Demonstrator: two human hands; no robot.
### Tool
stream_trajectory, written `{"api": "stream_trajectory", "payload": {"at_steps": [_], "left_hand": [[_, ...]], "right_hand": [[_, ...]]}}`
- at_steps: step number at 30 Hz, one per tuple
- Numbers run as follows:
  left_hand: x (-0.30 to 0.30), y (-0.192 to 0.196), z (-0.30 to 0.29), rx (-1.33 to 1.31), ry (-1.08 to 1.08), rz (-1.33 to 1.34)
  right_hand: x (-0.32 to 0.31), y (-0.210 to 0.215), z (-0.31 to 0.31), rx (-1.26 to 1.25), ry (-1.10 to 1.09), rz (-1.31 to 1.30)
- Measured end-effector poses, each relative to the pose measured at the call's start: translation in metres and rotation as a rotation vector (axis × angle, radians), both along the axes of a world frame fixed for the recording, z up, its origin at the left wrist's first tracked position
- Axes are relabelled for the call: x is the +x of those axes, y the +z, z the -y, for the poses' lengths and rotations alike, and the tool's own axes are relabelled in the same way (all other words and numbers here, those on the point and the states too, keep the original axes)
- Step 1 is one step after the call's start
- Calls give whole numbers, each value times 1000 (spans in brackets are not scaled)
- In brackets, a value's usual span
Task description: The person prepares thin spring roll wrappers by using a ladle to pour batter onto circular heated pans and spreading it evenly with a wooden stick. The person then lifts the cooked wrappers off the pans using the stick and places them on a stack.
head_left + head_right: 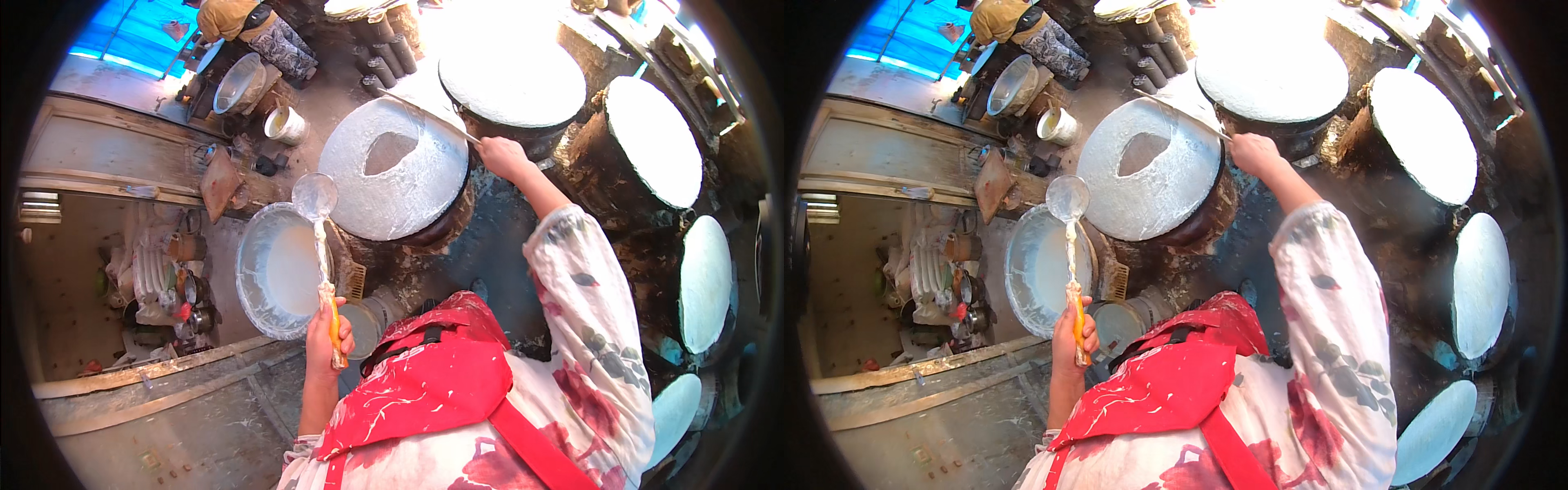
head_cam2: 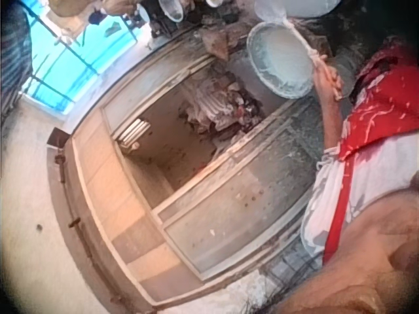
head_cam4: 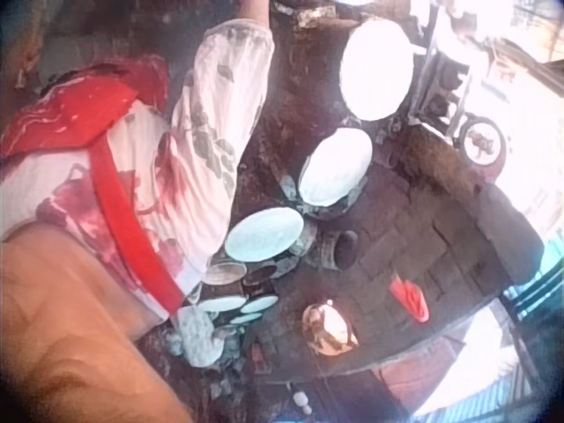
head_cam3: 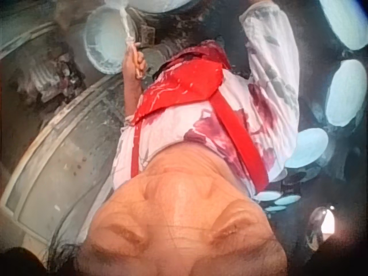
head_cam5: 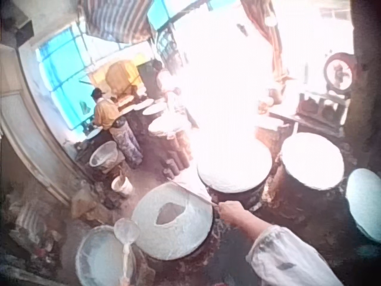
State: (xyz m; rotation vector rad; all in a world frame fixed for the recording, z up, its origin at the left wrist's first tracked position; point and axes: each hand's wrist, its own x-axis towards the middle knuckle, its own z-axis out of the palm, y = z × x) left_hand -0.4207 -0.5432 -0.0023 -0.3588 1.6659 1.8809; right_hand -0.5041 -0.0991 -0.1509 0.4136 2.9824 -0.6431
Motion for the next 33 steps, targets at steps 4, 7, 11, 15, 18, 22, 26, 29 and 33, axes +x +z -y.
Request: {"api": "stream_trajectory", "payload": {"at_steps": [4,7,11,15,18,22,26,29,33], "left_hand": [[-2,0,1,23,40,20],[-5,-4,14,85,58,50],[-11,-7,19,181,43,80],[-25,-9,11,239,-35,118],[-28,-4,7,218,-85,113],[-31,0,11,159,-121,84],[-38,-5,15,149,-146,112],[-39,-5,23,141,-144,113],[-43,-9,28,127,-142,109]], "right_hand": [[2,27,59,45,290,88],[63,24,85,-220,25,-98],[118,0,79,-199,-385,-84],[104,-10,133,-163,-268,65],[93,31,141,-169,-138,93],[105,14,106,-247,-426,-50],[90,20,155,-138,-154,80],[81,32,144,-49,-125,44],[74,23,147,-49,-184,72]]}}
